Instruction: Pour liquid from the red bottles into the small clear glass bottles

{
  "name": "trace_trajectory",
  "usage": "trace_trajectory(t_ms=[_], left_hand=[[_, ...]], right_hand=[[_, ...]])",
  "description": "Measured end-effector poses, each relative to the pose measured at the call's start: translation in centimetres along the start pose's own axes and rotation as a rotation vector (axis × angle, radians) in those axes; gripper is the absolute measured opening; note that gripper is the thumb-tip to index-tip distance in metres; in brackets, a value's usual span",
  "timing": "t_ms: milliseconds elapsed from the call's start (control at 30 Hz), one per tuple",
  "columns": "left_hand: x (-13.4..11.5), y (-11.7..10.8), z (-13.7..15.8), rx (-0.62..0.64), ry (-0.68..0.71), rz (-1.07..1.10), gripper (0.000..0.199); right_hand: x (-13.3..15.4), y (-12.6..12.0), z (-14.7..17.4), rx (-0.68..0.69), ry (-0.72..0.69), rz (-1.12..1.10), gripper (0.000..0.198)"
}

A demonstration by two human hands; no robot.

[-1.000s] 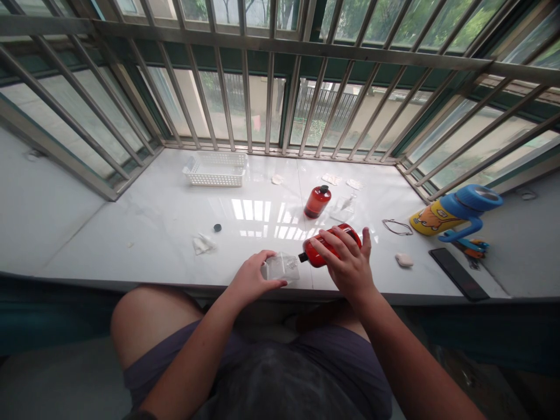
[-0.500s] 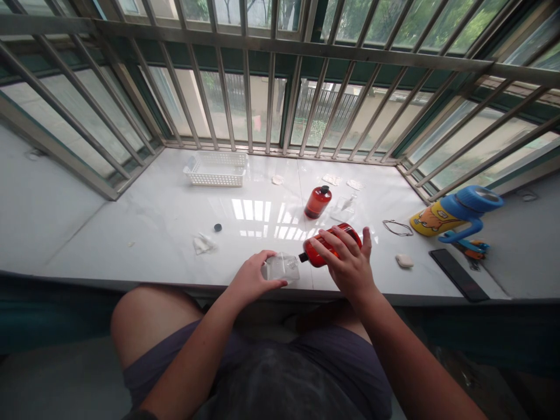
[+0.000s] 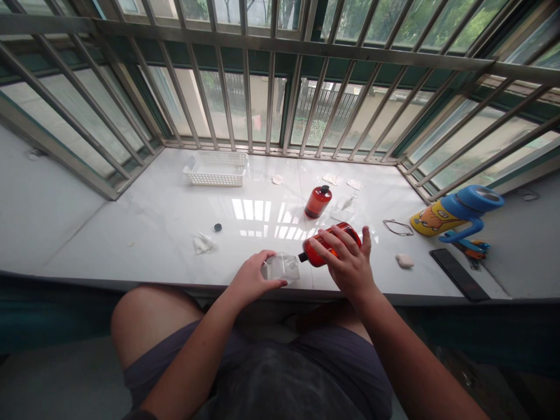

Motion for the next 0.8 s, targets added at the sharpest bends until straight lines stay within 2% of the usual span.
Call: trace_trajectory(t_ms=[267, 800], left_hand=[[0.00, 0.01, 0.01, -0.002, 0.001, 0.002, 0.070], [0.07, 0.03, 0.04, 0.005, -0.008, 0.011, 0.070]], right_hand=[[0.03, -0.12, -0.06, -0.012, -0.018, -0.003, 0.062], [0.16, -0.64, -0.79, -0.056, -0.057, 0.010, 0.051]])
Point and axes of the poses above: each hand's wrist, its own z-axis away from the middle knuckle, its own y-axis out of the palm, x = y × z, the point moved 8 cm from there along -z, towards the middle knuckle, and after that the axes turned 15 degrees about z, right-handed, at the moved point
